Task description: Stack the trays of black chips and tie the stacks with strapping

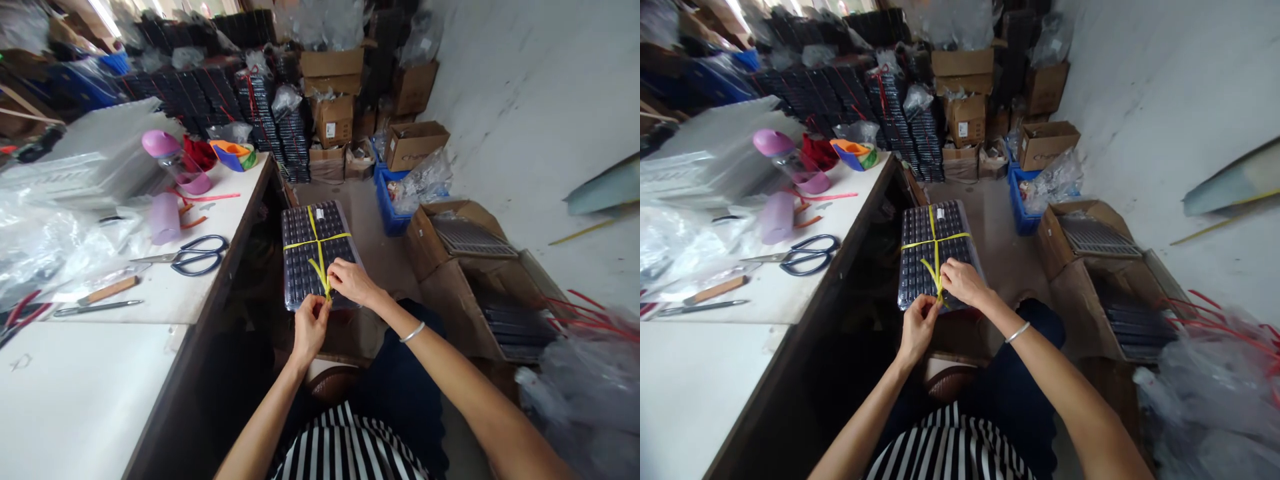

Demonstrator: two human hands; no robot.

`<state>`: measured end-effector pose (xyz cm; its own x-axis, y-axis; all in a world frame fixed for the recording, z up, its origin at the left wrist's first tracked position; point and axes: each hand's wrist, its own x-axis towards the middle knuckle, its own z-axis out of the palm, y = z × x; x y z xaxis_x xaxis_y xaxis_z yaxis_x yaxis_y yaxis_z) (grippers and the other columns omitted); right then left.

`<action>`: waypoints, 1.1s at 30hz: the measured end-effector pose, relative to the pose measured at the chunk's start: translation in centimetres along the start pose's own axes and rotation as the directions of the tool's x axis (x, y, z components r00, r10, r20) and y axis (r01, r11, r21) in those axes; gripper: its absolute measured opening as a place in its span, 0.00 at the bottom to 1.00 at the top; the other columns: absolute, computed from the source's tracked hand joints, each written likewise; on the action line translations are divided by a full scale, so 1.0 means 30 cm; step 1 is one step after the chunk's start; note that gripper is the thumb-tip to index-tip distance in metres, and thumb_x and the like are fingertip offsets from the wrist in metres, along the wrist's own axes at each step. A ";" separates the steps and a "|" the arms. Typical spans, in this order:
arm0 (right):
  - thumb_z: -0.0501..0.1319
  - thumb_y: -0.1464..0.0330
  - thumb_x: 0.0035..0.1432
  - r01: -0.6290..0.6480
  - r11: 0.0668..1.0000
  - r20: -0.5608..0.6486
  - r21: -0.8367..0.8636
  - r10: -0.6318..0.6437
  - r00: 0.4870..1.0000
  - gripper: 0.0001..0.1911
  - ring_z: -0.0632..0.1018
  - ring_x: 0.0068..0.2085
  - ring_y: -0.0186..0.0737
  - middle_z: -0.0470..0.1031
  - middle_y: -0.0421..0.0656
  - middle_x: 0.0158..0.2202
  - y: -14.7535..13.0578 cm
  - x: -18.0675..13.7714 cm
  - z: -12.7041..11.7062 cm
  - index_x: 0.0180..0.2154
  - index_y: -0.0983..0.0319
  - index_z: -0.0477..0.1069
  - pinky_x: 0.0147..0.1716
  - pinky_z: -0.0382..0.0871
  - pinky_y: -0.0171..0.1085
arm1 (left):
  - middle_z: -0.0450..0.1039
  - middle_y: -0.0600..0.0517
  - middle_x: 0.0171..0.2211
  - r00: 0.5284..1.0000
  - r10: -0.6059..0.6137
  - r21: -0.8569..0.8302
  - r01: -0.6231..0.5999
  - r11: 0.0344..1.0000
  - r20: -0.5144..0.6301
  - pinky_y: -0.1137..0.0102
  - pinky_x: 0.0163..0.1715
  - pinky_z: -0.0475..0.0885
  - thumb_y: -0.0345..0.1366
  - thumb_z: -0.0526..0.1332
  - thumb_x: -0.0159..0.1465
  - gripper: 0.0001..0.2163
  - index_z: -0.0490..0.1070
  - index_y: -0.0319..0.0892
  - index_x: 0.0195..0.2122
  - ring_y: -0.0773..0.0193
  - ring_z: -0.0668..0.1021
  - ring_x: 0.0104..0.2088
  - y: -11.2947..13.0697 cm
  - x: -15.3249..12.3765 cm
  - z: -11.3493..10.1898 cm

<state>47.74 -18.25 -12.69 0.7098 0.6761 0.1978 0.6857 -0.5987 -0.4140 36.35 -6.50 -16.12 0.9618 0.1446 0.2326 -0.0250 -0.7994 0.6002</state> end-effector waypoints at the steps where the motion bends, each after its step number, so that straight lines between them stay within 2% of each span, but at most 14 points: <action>1: 0.53 0.75 0.58 -0.023 0.999 -0.008 -0.022 0.023 1.000 0.08 0.71 0.31 0.33 0.71 0.42 0.33 -0.006 0.001 0.006 0.32 0.65 0.71 0.32 0.59 0.32 | 0.64 0.56 0.23 1.000 0.003 -0.002 -0.003 1.000 0.016 0.76 0.24 0.64 0.37 0.46 0.68 0.12 0.63 0.41 0.30 0.70 0.69 0.23 0.003 0.002 -0.001; 4: 0.52 0.74 0.59 -0.093 0.994 -0.014 -0.062 0.092 0.996 0.10 0.72 0.32 0.37 0.72 0.46 0.33 -0.014 0.004 0.029 0.33 0.66 0.71 0.32 0.59 0.34 | 0.65 0.54 0.26 0.996 0.033 0.031 -0.036 0.999 0.087 0.74 0.25 0.64 0.33 0.46 0.67 0.11 0.62 0.41 0.29 0.69 0.70 0.25 0.005 0.012 -0.007; 8: 0.51 0.72 0.60 -0.197 0.978 0.001 -0.064 0.198 0.980 0.11 0.73 0.32 0.38 0.74 0.48 0.34 -0.021 0.016 0.061 0.34 0.66 0.71 0.31 0.58 0.35 | 0.67 0.49 0.31 0.983 0.035 0.128 -0.058 0.990 0.179 0.70 0.21 0.57 0.29 0.48 0.63 0.08 0.64 0.41 0.30 0.64 0.70 0.26 -0.010 0.024 0.008; 12: 0.49 0.73 0.60 -0.315 0.948 -0.026 -0.043 0.314 0.949 0.12 0.75 0.34 0.40 0.74 0.50 0.36 -0.056 0.034 0.076 0.35 0.67 0.71 0.31 0.60 0.35 | 0.68 0.47 0.33 0.976 0.033 0.178 -0.073 0.981 0.215 0.69 0.21 0.56 0.27 0.50 0.61 0.07 0.66 0.39 0.31 0.61 0.72 0.28 -0.021 0.017 0.022; 15: 0.54 0.73 0.59 -0.305 0.952 -0.022 0.019 0.305 0.952 0.08 0.75 0.33 0.35 0.74 0.45 0.34 -0.057 0.032 0.026 0.34 0.64 0.72 0.32 0.63 0.32 | 0.69 0.49 0.30 0.977 0.070 0.175 -0.107 0.979 0.204 0.70 0.20 0.57 0.27 0.50 0.62 0.08 0.67 0.40 0.30 0.63 0.72 0.26 -0.005 0.007 -0.017; 17: 0.59 0.70 0.56 -0.261 0.962 0.000 0.076 0.262 0.965 0.05 0.75 0.31 0.30 0.75 0.39 0.33 -0.021 -0.001 -0.034 0.36 0.60 0.73 0.32 0.65 0.28 | 0.69 0.52 0.27 0.979 0.099 0.156 -0.127 0.980 0.176 0.72 0.21 0.61 0.31 0.50 0.65 0.10 0.68 0.41 0.28 0.66 0.72 0.25 0.013 0.012 -0.062; 20: 0.58 0.64 0.58 -0.299 0.948 -0.027 0.111 0.304 0.952 0.12 0.76 0.34 0.31 0.75 0.38 0.37 0.090 -0.119 -0.089 0.45 0.56 0.71 0.34 0.68 0.29 | 0.71 0.51 0.31 0.991 0.103 0.135 -0.114 0.984 0.085 0.73 0.30 0.67 0.36 0.48 0.68 0.12 0.69 0.42 0.32 0.67 0.75 0.30 0.033 0.073 -0.116; 23: 0.49 0.66 0.62 -0.494 0.867 -0.090 0.066 0.498 0.862 0.15 0.77 0.40 0.43 0.74 0.50 0.41 0.233 -0.301 -0.020 0.42 0.62 0.72 0.40 0.70 0.42 | 0.71 0.44 0.45 0.998 0.055 0.168 -0.052 0.984 -0.016 0.64 0.46 0.67 0.38 0.47 0.68 0.14 0.69 0.40 0.44 0.59 0.74 0.46 0.025 0.207 -0.102; 25: 0.50 0.65 0.59 -0.644 0.765 -0.106 0.006 0.641 0.760 0.17 0.75 0.44 0.61 0.72 0.61 0.43 0.324 -0.429 0.086 0.39 0.66 0.74 0.38 0.66 0.61 | 0.64 0.39 0.56 0.999 0.014 0.262 -0.001 0.965 -0.047 0.53 0.54 0.60 0.41 0.48 0.67 0.18 0.65 0.38 0.54 0.50 0.65 0.58 0.004 0.301 -0.052; 26: 0.51 0.64 0.57 -0.702 0.711 -0.107 -0.032 0.696 0.710 0.17 0.72 0.48 0.67 0.70 0.63 0.47 0.365 -0.485 0.144 0.39 0.66 0.75 0.40 0.63 0.66 | 0.59 0.38 0.60 0.999 0.001 0.330 0.013 0.944 -0.040 0.49 0.56 0.56 0.43 0.49 0.67 0.22 0.60 0.38 0.58 0.46 0.59 0.62 -0.007 0.338 -0.021; 28: 0.50 0.61 0.58 -0.739 0.645 -0.097 -0.192 0.737 0.669 0.18 0.63 0.59 0.62 0.67 0.53 0.55 0.439 -0.569 0.239 0.42 0.57 0.75 0.46 0.60 0.64 | 0.49 0.38 0.65 1.000 -0.011 0.469 0.004 0.883 0.011 0.45 0.58 0.50 0.47 0.50 0.65 0.28 0.52 0.39 0.64 0.43 0.50 0.65 -0.023 0.382 0.034; 29: 0.48 0.61 0.59 -0.741 0.625 -0.048 -0.246 0.756 0.653 0.19 0.59 0.61 0.60 0.65 0.50 0.57 0.473 -0.594 0.270 0.44 0.55 0.74 0.47 0.60 0.64 | 0.45 0.39 0.66 0.999 -0.013 0.519 -0.016 0.854 0.052 0.45 0.59 0.48 0.48 0.50 0.65 0.30 0.49 0.40 0.65 0.43 0.47 0.66 -0.026 0.393 0.053; 31: 0.46 0.61 0.60 -0.737 0.604 0.069 -0.305 0.785 0.615 0.20 0.57 0.63 0.56 0.64 0.45 0.59 0.539 -0.610 0.289 0.46 0.52 0.73 0.46 0.62 0.63 | 0.40 0.41 0.67 0.994 -0.042 0.571 -0.025 0.821 0.104 0.46 0.60 0.47 0.47 0.48 0.66 0.30 0.43 0.42 0.66 0.46 0.44 0.66 -0.023 0.406 0.068; 33: 0.46 0.61 0.60 -0.751 0.588 0.188 -0.302 0.809 0.557 0.19 0.58 0.62 0.56 0.64 0.44 0.58 0.602 -0.594 0.265 0.46 0.50 0.73 0.44 0.64 0.62 | 0.37 0.43 0.68 0.985 -0.092 0.593 -0.012 0.805 0.145 0.47 0.60 0.46 0.46 0.47 0.66 0.30 0.39 0.43 0.67 0.47 0.43 0.66 -0.012 0.429 0.066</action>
<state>46.18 -37.69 -30.76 0.9197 -0.0267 -0.3916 -0.0813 -0.9890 -0.1237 49.28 -5.50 -14.84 0.9893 0.1314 0.0634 0.1299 -0.9912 0.0271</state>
